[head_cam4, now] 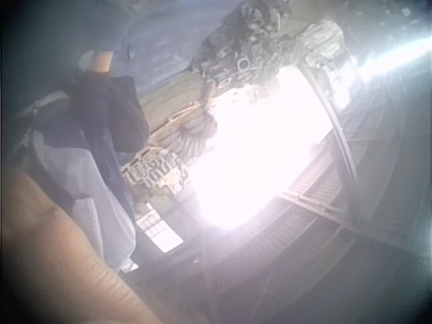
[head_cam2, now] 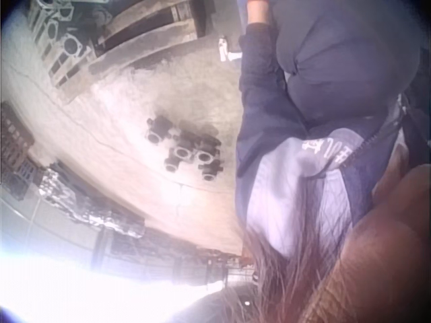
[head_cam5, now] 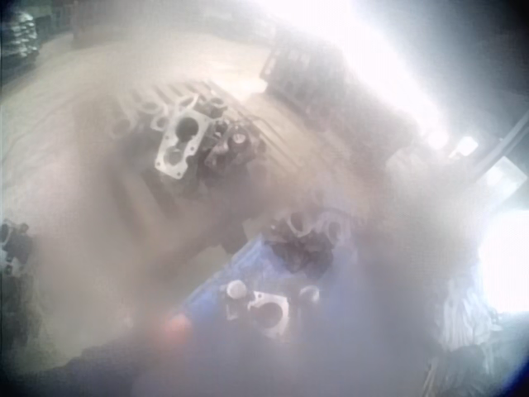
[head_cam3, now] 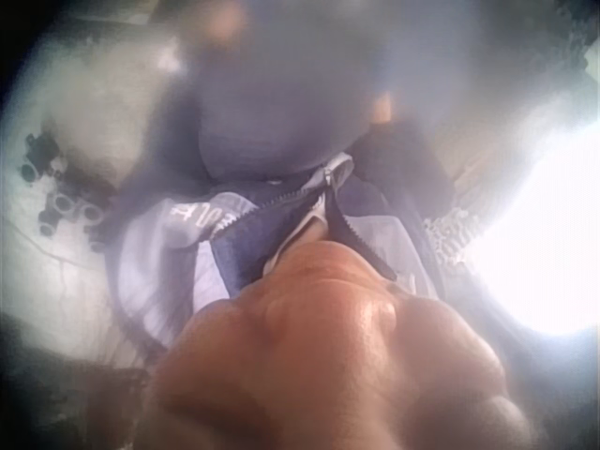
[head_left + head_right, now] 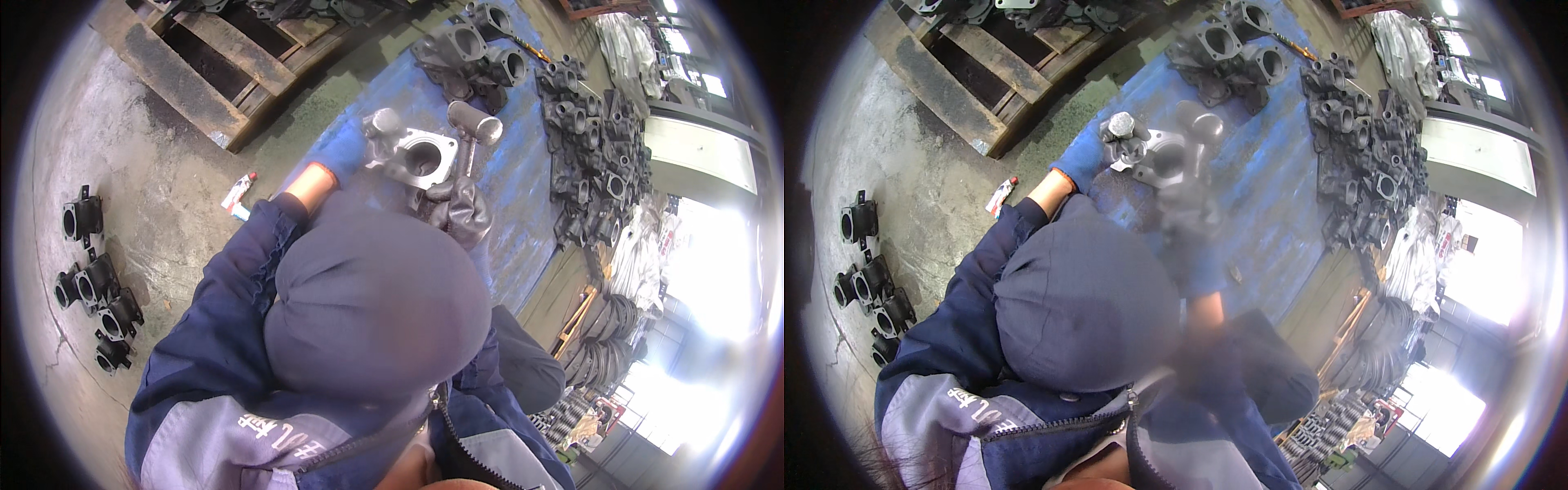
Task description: The person cleans multiple dark metal parts on a blue work surface. They wipe each part with a cloth, rotate it to clean different sides, and occasionally use a hammer to tap the part. Finished parts are placed on a wooden pallet to the left.
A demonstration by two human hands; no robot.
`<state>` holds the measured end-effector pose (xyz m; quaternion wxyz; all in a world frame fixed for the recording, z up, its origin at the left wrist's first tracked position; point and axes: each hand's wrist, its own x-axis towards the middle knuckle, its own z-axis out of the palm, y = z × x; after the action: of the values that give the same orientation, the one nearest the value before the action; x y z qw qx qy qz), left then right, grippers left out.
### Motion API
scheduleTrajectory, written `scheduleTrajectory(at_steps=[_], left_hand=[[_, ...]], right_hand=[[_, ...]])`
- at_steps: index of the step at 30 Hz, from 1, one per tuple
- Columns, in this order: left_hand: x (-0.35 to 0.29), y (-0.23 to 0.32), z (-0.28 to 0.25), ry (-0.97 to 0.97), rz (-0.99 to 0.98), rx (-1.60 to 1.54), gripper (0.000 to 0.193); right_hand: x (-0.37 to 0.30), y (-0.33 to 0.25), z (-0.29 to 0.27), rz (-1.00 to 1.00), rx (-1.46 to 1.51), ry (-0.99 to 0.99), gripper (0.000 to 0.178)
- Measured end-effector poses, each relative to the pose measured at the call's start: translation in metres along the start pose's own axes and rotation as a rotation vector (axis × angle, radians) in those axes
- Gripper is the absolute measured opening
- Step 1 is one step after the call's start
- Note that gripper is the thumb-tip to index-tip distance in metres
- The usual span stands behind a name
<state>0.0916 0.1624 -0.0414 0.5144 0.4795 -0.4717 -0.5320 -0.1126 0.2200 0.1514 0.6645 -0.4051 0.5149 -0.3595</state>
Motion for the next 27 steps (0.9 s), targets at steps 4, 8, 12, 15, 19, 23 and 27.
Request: scheduleTrajectory(at_steps=[4, 8, 12, 15, 19, 23, 27], left_hand=[[-0.002, -0.001, 0.002, 0.100, -0.017, -0.159, 0.026], [-0.009, 0.006, 0.001, 0.205, -0.085, -0.306, 0.027], [-0.012, 0.011, 0.003, 0.280, -0.138, -0.387, 0.029], [-0.013, 0.011, 0.005, 0.283, -0.144, -0.388, 0.030], [-0.010, 0.014, 0.004, 0.183, -0.110, -0.297, 0.032], [-0.004, 0.027, 0.001, -0.015, -0.072, -0.086, 0.034], [0.001, 0.044, 0.001, -0.120, -0.049, 0.049, 0.036]], right_hand=[[-0.002, 0.006, 0.001, -0.031, 0.052, -0.085, 0.034], [-0.005, 0.004, 0.012, -0.079, -0.013, -0.011, 0.034], [-0.008, -0.006, 0.025, -0.117, -0.106, 0.044, 0.032], [-0.012, -0.014, 0.027, 0.015, -0.115, 0.047, 0.032], [-0.010, -0.009, 0.017, -0.005, -0.093, -0.017, 0.030], [0.001, 0.004, 0.009, 0.067, -0.015, -0.051, 0.027], [0.002, -0.020, 0.038, 0.060, -0.188, 0.000, 0.026]])
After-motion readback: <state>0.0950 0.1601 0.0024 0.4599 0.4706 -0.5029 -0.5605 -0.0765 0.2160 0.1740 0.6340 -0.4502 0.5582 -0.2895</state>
